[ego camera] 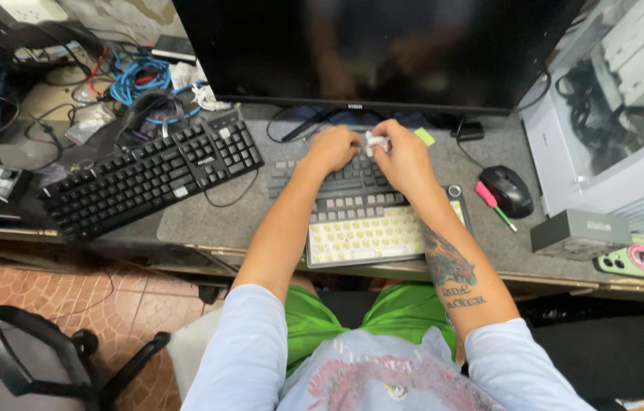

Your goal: The person wipes the surface of a mechanical keyboard with a white cloth, then picks up individual keycaps from a pile and places them onto the keyboard one by one. The person continues this process across the keyboard, handling each keycap individually.

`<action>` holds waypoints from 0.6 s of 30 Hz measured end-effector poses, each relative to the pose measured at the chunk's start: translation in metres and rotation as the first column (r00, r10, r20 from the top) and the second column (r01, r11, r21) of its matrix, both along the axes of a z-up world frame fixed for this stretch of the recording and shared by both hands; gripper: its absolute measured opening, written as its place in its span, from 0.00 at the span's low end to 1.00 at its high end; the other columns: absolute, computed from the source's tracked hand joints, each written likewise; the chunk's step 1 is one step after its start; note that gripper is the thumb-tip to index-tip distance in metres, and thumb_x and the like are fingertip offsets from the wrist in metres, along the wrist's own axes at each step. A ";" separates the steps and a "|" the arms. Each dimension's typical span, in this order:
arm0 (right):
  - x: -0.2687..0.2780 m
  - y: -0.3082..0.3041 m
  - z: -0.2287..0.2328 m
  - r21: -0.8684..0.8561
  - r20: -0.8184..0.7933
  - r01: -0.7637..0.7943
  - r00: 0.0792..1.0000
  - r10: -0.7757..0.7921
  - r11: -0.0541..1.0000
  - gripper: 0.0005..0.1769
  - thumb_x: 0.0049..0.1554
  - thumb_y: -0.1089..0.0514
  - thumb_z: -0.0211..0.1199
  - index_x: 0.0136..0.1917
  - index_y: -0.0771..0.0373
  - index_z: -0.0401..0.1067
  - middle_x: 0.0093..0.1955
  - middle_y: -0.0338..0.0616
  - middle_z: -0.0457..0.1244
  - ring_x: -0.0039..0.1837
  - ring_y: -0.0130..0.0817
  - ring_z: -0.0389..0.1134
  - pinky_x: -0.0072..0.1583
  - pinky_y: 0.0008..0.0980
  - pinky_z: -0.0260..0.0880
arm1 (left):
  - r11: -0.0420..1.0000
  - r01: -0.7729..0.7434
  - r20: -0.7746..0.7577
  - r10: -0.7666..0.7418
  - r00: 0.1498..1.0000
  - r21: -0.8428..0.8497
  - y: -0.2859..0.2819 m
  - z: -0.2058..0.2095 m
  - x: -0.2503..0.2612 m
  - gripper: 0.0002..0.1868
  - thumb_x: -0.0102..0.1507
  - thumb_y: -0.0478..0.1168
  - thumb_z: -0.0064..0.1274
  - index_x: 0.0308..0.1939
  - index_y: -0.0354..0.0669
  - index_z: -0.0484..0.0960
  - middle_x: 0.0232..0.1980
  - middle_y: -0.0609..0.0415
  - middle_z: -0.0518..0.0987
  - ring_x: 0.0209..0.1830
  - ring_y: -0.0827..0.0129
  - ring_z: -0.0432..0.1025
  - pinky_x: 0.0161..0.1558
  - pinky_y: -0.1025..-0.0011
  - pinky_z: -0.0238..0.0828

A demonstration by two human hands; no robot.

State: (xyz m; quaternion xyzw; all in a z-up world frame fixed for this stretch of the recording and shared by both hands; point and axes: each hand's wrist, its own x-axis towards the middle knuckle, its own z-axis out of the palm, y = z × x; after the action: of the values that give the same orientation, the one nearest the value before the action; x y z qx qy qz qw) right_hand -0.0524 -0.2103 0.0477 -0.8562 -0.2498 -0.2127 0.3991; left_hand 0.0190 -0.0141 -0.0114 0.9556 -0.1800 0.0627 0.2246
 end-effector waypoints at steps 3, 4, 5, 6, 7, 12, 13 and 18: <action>0.003 0.004 0.001 -0.023 0.008 0.008 1.000 -0.008 1.000 0.14 0.54 0.62 0.68 0.54 0.62 0.71 0.49 0.53 0.69 0.49 0.52 0.72 0.49 0.43 0.71 | 1.000 -0.002 0.009 0.001 1.000 0.023 -0.001 -0.006 0.007 0.10 0.58 0.42 0.58 0.41 0.49 0.89 0.42 0.43 0.83 0.45 0.48 0.77 0.47 0.52 0.73; 0.003 0.004 0.001 -0.028 -0.004 0.007 1.000 -0.007 1.000 0.14 0.54 0.62 0.68 0.54 0.62 0.71 0.49 0.53 0.69 0.49 0.52 0.72 0.49 0.43 0.71 | 0.999 0.015 0.035 -0.017 0.999 0.048 -0.001 -0.008 0.010 0.10 0.59 0.42 0.58 0.42 0.49 0.89 0.43 0.42 0.83 0.45 0.47 0.77 0.48 0.52 0.73; 0.003 0.004 0.003 -0.032 -0.015 0.005 1.000 -0.006 0.999 0.14 0.54 0.61 0.68 0.54 0.62 0.72 0.49 0.53 0.69 0.48 0.51 0.71 0.49 0.43 0.71 | 0.997 0.031 0.061 -0.036 0.998 0.074 0.000 -0.010 0.014 0.10 0.59 0.41 0.58 0.42 0.49 0.89 0.43 0.41 0.83 0.45 0.47 0.77 0.48 0.52 0.73; 0.002 0.004 0.002 -0.030 -0.013 0.012 1.000 -0.012 0.999 0.14 0.54 0.61 0.68 0.54 0.62 0.72 0.49 0.52 0.69 0.48 0.50 0.71 0.49 0.43 0.71 | 0.996 0.039 0.074 -0.045 0.996 0.075 0.002 -0.013 0.014 0.10 0.59 0.42 0.58 0.42 0.48 0.89 0.43 0.42 0.83 0.45 0.47 0.77 0.48 0.52 0.73; 0.002 0.003 0.003 -0.028 -0.012 0.018 1.000 -0.018 0.999 0.14 0.54 0.61 0.68 0.53 0.62 0.72 0.48 0.52 0.69 0.47 0.50 0.71 0.49 0.43 0.70 | 0.996 0.048 0.087 -0.054 0.995 0.077 0.003 -0.015 0.014 0.10 0.59 0.42 0.58 0.43 0.48 0.89 0.43 0.43 0.84 0.45 0.48 0.78 0.48 0.52 0.74; -0.009 -0.008 0.013 0.036 -0.078 0.071 0.995 -0.068 0.997 0.14 0.55 0.60 0.69 0.55 0.62 0.74 0.48 0.49 0.70 0.46 0.41 0.72 0.48 0.37 0.71 | 0.981 -0.018 0.144 0.046 0.989 -0.194 0.005 0.005 -0.006 0.11 0.63 0.41 0.57 0.48 0.45 0.85 0.43 0.46 0.85 0.43 0.53 0.79 0.45 0.58 0.75; -0.015 -0.015 0.016 0.056 -0.098 0.083 0.992 -0.077 0.995 0.15 0.55 0.60 0.69 0.55 0.62 0.74 0.48 0.48 0.70 0.45 0.38 0.71 0.48 0.34 0.71 | 0.934 -0.007 0.075 0.036 0.996 -0.357 0.005 0.011 -0.017 0.12 0.64 0.41 0.56 0.50 0.43 0.84 0.42 0.47 0.85 0.42 0.59 0.81 0.45 0.63 0.77; -0.053 -0.038 0.020 0.274 -0.182 -0.044 0.979 0.096 0.961 0.17 0.56 0.62 0.69 0.59 0.64 0.74 0.50 0.45 0.70 0.46 0.27 0.70 0.49 0.26 0.71 | 0.557 0.058 -0.040 -0.163 0.986 -0.829 -0.012 0.017 -0.088 0.13 0.65 0.36 0.58 0.53 0.37 0.84 0.40 0.59 0.80 0.37 0.80 0.72 0.41 0.78 0.72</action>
State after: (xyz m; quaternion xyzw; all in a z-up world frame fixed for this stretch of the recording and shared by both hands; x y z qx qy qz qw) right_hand -0.1057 -0.2479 0.0679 -0.8014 -0.2090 -0.1461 0.5411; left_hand -0.0688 -0.0262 0.0052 0.7287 -0.1767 0.0714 0.6577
